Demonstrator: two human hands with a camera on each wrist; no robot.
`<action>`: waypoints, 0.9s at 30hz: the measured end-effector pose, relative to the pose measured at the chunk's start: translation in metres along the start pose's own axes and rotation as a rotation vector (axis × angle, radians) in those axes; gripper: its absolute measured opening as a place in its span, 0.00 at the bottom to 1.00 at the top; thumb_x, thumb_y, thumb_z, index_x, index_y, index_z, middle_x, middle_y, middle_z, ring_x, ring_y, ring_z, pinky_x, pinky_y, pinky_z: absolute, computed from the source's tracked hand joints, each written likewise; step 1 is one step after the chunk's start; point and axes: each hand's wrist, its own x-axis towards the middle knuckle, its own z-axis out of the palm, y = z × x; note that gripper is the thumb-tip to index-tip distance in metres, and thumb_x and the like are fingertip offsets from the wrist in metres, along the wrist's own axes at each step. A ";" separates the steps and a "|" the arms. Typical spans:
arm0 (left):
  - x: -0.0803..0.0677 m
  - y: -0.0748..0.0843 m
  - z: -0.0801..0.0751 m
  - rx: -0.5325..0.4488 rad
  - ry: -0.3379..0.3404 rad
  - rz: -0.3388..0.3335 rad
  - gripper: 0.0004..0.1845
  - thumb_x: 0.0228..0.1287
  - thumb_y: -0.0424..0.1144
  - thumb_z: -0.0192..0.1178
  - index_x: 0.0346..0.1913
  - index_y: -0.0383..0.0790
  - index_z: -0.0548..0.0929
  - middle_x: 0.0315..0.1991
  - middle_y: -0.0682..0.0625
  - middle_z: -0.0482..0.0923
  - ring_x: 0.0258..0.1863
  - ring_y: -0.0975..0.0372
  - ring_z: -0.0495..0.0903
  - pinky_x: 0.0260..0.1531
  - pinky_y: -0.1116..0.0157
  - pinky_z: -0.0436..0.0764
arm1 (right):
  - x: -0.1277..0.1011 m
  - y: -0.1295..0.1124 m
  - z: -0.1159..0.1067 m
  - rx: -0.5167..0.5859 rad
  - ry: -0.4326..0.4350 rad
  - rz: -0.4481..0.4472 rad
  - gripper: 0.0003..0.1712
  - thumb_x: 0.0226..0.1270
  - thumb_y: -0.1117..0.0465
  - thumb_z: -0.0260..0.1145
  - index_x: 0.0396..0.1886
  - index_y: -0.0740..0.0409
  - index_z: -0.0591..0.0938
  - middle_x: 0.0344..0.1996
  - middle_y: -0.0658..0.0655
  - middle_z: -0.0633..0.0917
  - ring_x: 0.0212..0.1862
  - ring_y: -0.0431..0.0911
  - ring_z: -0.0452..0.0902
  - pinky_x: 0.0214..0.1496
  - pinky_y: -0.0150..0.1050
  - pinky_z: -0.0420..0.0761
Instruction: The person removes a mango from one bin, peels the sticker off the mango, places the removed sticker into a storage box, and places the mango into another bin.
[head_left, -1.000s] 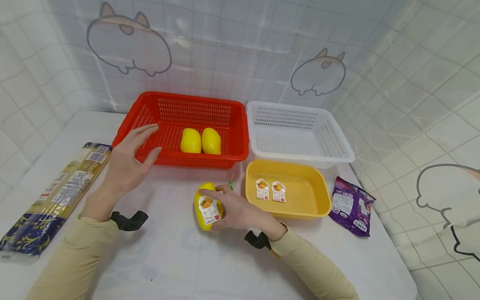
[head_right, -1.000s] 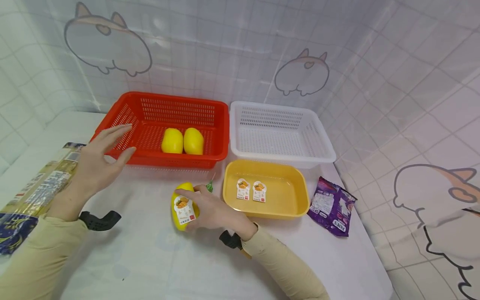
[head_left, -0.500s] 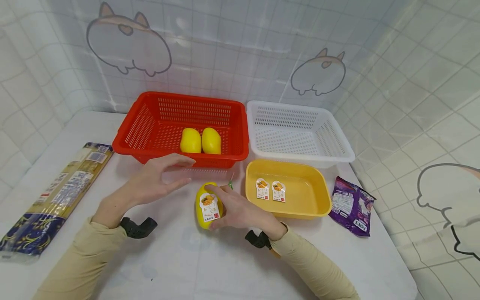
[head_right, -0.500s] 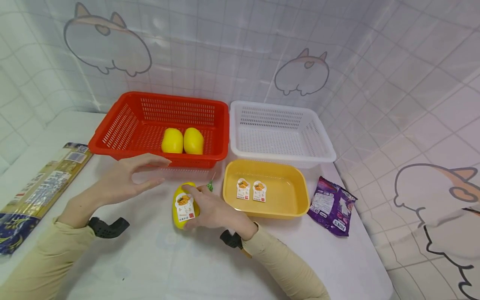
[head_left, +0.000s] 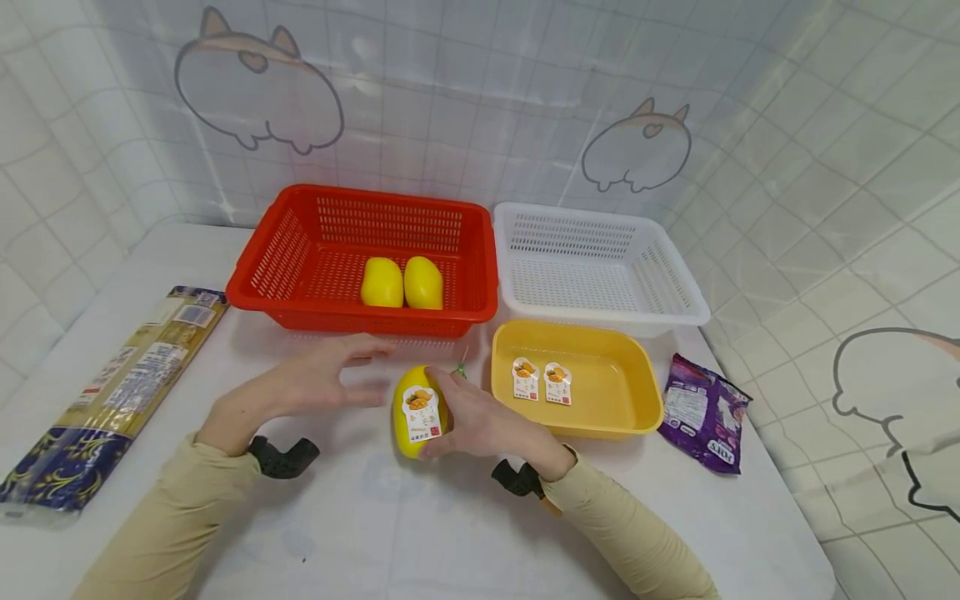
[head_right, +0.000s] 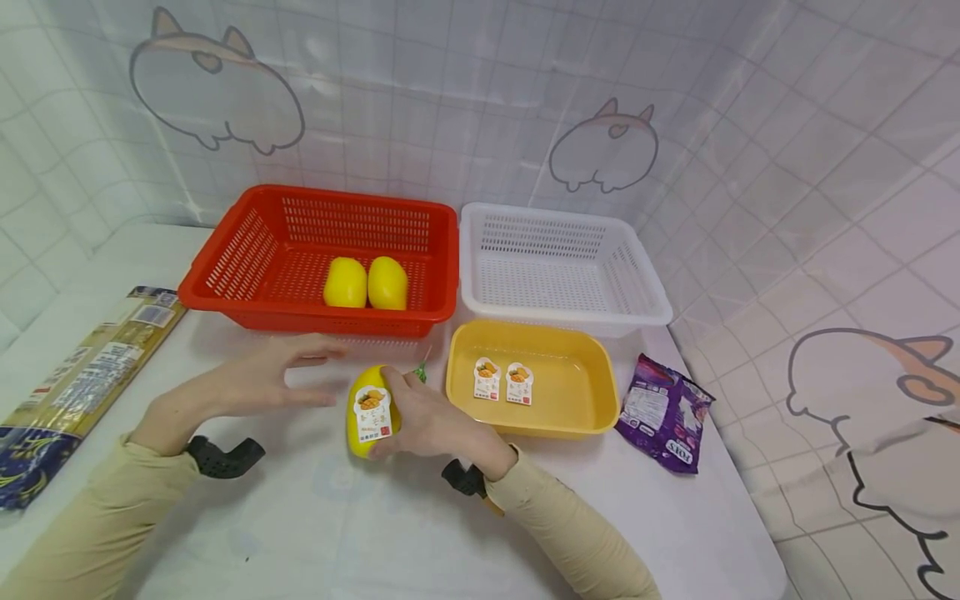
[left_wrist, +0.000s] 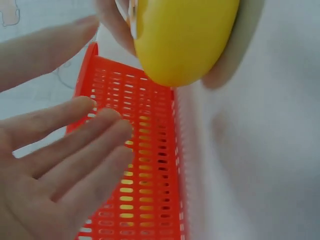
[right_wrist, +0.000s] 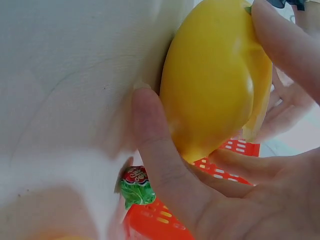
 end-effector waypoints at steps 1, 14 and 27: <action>0.001 -0.001 0.002 -0.008 -0.020 0.001 0.41 0.56 0.50 0.74 0.72 0.45 0.70 0.68 0.46 0.73 0.64 0.47 0.74 0.61 0.44 0.77 | 0.000 0.000 0.000 -0.002 0.000 0.001 0.61 0.53 0.46 0.79 0.80 0.51 0.53 0.60 0.50 0.72 0.58 0.41 0.68 0.65 0.36 0.74; 0.012 -0.006 0.027 -0.143 -0.183 0.089 0.52 0.47 0.54 0.79 0.75 0.49 0.65 0.70 0.54 0.68 0.68 0.54 0.70 0.68 0.49 0.72 | -0.001 0.003 -0.003 0.000 0.007 0.004 0.64 0.49 0.42 0.80 0.80 0.47 0.53 0.63 0.53 0.68 0.59 0.43 0.67 0.63 0.36 0.76; 0.016 -0.004 0.038 -0.156 -0.191 0.106 0.56 0.44 0.55 0.80 0.76 0.48 0.61 0.70 0.56 0.67 0.68 0.58 0.68 0.70 0.51 0.69 | -0.005 0.003 -0.008 0.022 0.006 -0.039 0.60 0.51 0.34 0.76 0.79 0.45 0.57 0.64 0.52 0.68 0.60 0.43 0.67 0.64 0.38 0.76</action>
